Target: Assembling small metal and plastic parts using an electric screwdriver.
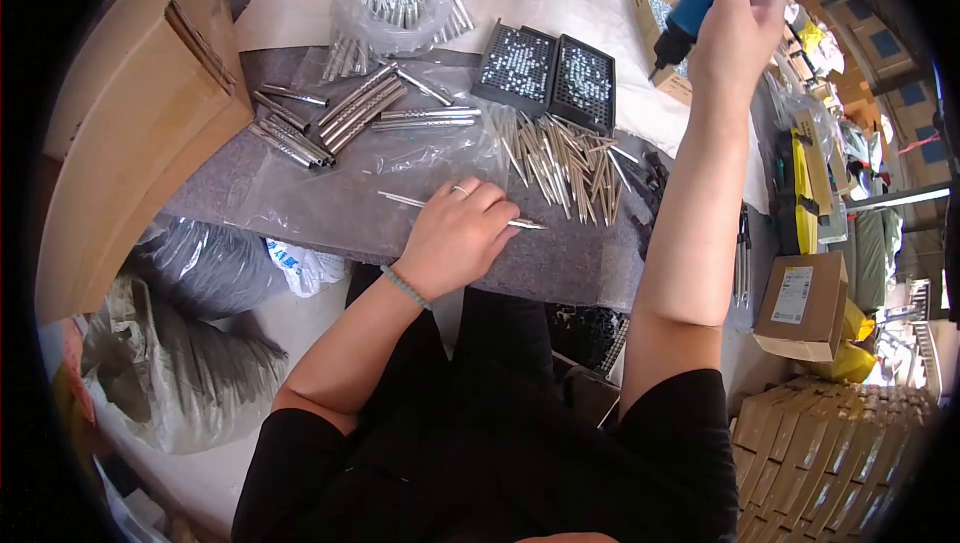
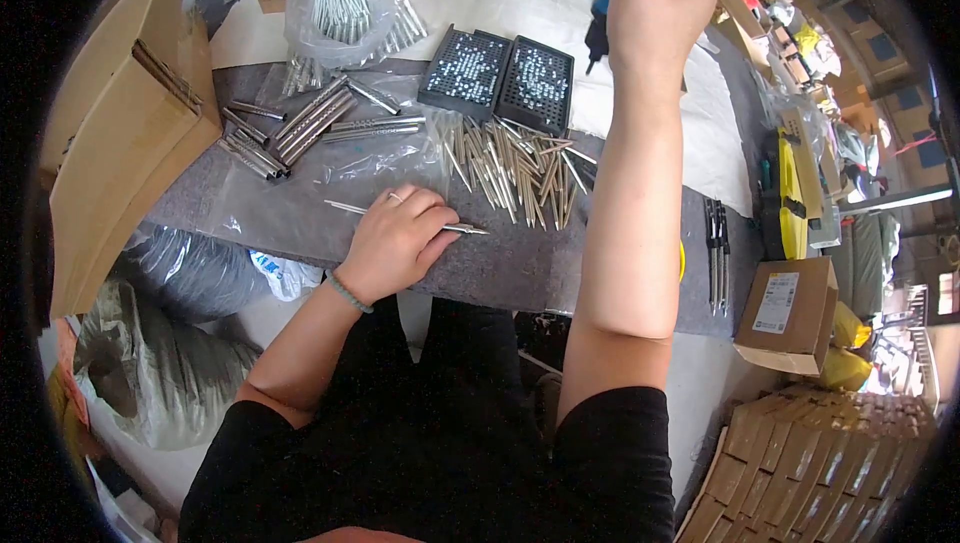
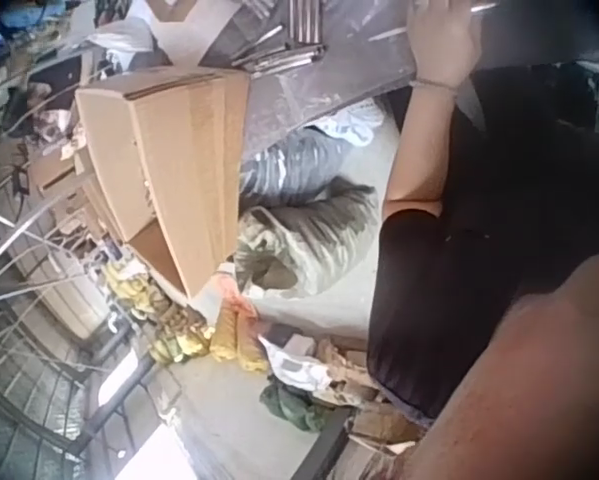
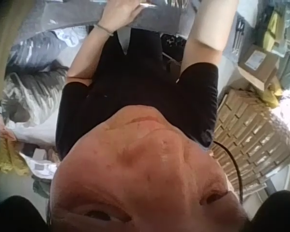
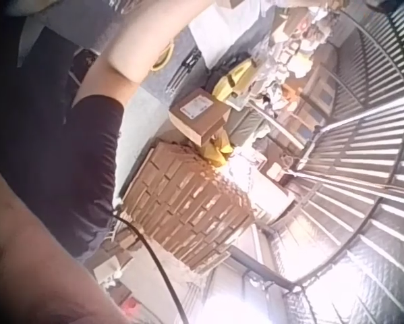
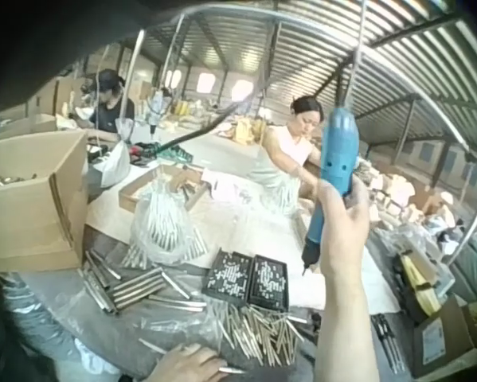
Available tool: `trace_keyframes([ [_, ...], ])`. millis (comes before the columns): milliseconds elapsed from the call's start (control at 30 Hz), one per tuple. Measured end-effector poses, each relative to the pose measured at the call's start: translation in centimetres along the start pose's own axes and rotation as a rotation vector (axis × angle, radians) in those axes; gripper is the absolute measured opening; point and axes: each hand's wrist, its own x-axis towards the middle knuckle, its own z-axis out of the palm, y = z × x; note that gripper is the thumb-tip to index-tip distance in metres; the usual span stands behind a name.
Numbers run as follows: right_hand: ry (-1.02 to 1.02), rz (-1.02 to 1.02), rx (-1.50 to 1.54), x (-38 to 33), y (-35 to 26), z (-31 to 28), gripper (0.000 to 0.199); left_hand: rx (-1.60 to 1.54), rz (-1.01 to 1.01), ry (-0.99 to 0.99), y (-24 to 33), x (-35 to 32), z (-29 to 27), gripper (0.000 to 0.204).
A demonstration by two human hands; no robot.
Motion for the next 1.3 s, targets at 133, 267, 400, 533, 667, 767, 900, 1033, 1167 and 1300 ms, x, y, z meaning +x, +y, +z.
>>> trace_keyframes([
  [133, 0.226, -0.413, -0.247, 0.2, 1.9, 0.6, 0.027, 0.005, 0.011, 0.002, 0.2, 0.2, 0.1, 0.017],
  [267, -0.019, 0.087, -0.014, -1.5, 1.3, 1.9, 0.034, 0.008, -0.008, -0.018, 0.1, 0.0, -0.1, 0.017],
  [400, -0.114, 0.092, 0.177, -1.7, 4.0, 2.0, 0.032, -0.006, -0.006, 0.000, 0.1, 0.2, 0.0, 0.013],
  [533, -0.085, 0.101, 0.231, -3.1, 4.6, 3.6, 0.031, 0.002, -0.018, -0.014, 0.1, 0.2, 0.0, 0.012],
  [667, 0.018, 0.108, 0.151, -5.1, 4.7, 5.2, 0.034, -0.005, -0.019, -0.037, 0.0, 0.2, -0.2, 0.014],
  [767, -0.004, 0.039, 0.164, -5.6, 4.4, 5.6, 0.036, -0.008, -0.025, -0.053, 0.0, 0.2, -0.2, 0.017],
  [900, -0.084, 0.126, 0.229, -5.4, 5.5, 5.5, 0.038, 0.005, -0.031, -0.067, 0.1, 0.2, -0.3, 0.016],
  [1033, -0.084, 0.212, 0.259, -5.7, 5.8, 5.2, 0.039, -0.007, -0.037, -0.066, 0.1, 0.3, -0.3, 0.017],
  [1167, -0.034, 0.150, 0.326, -5.1, 5.7, 4.9, 0.033, -0.005, -0.033, -0.070, 0.1, 0.2, -0.2, 0.017],
  [1300, -0.098, 0.169, 0.364, -3.7, 4.0, 4.2, 0.030, -0.025, -0.026, -0.052, 0.1, 0.2, -0.2, 0.016],
])
